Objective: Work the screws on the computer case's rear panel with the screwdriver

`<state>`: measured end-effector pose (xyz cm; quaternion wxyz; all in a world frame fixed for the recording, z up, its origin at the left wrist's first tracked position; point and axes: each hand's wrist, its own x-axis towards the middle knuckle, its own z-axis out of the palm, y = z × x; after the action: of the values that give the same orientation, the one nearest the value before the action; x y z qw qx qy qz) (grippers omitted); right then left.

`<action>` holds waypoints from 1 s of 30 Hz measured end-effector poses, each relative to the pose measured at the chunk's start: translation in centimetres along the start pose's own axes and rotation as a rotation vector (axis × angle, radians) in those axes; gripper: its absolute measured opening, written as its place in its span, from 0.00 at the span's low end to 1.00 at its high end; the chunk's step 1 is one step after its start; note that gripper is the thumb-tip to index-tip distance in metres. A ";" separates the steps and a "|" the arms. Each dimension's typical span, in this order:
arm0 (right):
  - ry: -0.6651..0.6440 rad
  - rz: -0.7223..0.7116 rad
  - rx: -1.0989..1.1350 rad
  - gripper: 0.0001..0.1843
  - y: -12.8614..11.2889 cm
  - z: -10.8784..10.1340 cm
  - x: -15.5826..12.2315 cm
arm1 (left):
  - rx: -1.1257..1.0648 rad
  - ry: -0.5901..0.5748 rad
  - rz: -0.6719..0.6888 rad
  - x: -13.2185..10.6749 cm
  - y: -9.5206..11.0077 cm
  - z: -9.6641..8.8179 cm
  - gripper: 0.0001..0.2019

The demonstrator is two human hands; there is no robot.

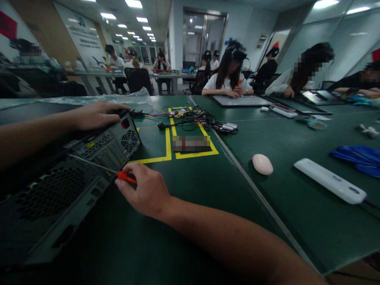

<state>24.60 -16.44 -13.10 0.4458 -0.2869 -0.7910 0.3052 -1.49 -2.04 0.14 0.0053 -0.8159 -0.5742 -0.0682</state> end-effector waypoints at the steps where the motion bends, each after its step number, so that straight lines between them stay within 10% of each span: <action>1: -0.002 -0.001 -0.004 0.13 0.0 0.0 0.0 | -0.001 -0.001 -0.001 0.0 0.1 0.0 0.40; 30: -0.011 -0.036 -0.028 0.16 -0.2 -0.2 0.1 | 0.009 0.003 -0.013 -0.1 0.3 0.1 0.41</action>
<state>24.65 -16.49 -12.80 0.4428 -0.2773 -0.8027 0.2876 -1.22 -2.24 0.10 0.0095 -0.8118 -0.5800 -0.0669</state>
